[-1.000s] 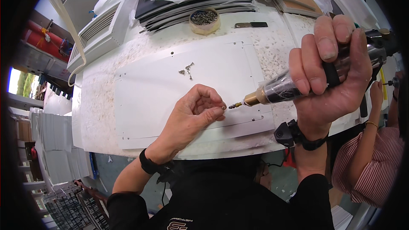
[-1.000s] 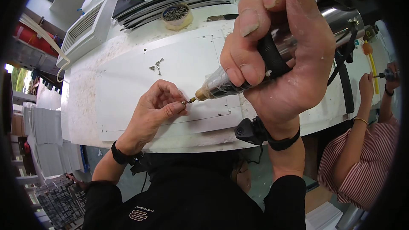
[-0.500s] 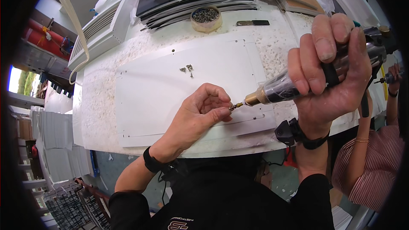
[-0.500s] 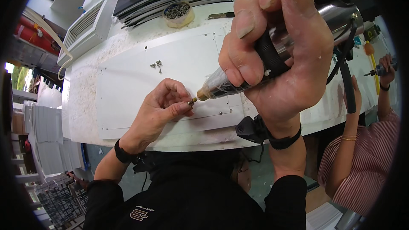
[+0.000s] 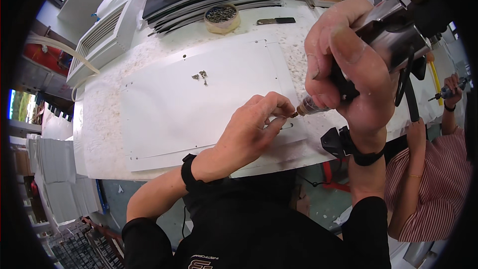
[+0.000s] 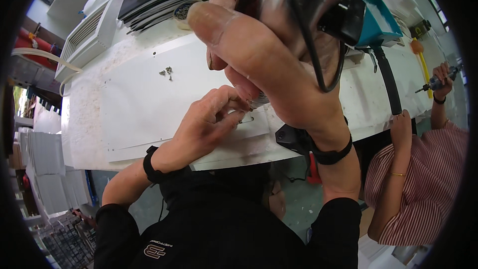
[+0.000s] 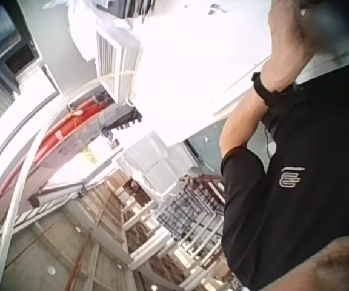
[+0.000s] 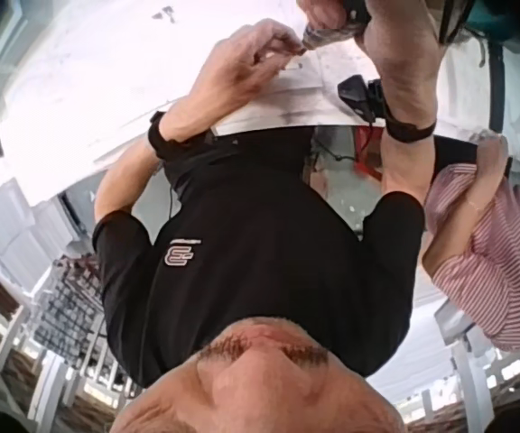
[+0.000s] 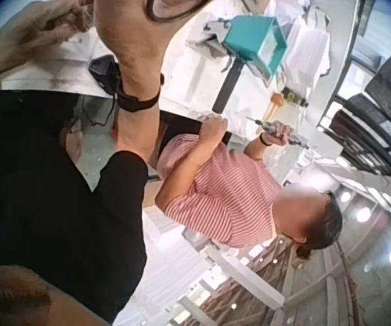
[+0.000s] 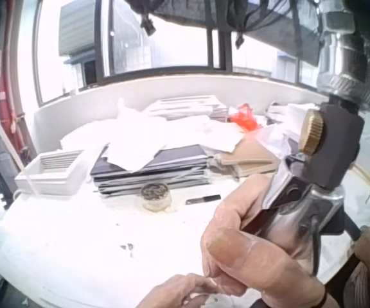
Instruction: The person assembles a white vent cover by placing a black mesh screen into a frame, covering it with a white panel, and securing it with screws using a pneumatic screwdriver. The person handles multiple components including frames, screens, and panels on a workbench in a workshop.
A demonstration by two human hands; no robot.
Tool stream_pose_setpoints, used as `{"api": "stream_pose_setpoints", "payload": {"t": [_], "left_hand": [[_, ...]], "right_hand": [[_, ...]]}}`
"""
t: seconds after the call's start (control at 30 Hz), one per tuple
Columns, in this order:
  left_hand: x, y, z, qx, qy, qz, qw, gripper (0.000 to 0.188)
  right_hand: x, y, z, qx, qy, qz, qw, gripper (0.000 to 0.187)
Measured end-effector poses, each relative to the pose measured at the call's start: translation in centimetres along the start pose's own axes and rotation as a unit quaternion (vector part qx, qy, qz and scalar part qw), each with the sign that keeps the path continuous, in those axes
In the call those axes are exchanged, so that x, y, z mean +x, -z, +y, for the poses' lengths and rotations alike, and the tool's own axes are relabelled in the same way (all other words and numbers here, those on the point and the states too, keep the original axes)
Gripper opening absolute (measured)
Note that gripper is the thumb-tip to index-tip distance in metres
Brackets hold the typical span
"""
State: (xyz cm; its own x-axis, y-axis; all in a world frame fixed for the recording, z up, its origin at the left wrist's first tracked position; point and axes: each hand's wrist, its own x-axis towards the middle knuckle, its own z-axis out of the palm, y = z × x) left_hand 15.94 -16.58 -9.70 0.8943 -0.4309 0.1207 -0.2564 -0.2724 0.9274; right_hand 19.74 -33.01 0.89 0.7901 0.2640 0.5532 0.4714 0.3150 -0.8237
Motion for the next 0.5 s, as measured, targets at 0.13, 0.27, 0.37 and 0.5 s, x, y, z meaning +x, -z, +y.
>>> {"api": "stream_pose_setpoints", "payload": {"t": [0.13,0.27,0.37,0.5], "left_hand": [[-0.30,-0.02,-0.29,0.002,0.009,0.017,1.000,0.019],[-0.39,0.02,-0.20,0.006,0.010,0.021,1.000,0.018],[-0.25,0.13,-0.08,0.013,0.011,0.017,1.000,0.018],[-0.44,0.04,-0.44,-0.004,0.014,0.020,1.000,0.018]], "right_hand": [[-0.16,0.44,0.62,-0.018,-0.004,-0.011,1.000,0.032],[-0.33,0.22,0.55,-0.024,-0.015,-0.001,1.000,0.032],[-0.23,0.60,0.90,-0.030,0.000,-0.016,0.999,0.033],[-0.39,0.65,1.01,-0.009,-0.005,-0.003,1.000,0.033]]}}
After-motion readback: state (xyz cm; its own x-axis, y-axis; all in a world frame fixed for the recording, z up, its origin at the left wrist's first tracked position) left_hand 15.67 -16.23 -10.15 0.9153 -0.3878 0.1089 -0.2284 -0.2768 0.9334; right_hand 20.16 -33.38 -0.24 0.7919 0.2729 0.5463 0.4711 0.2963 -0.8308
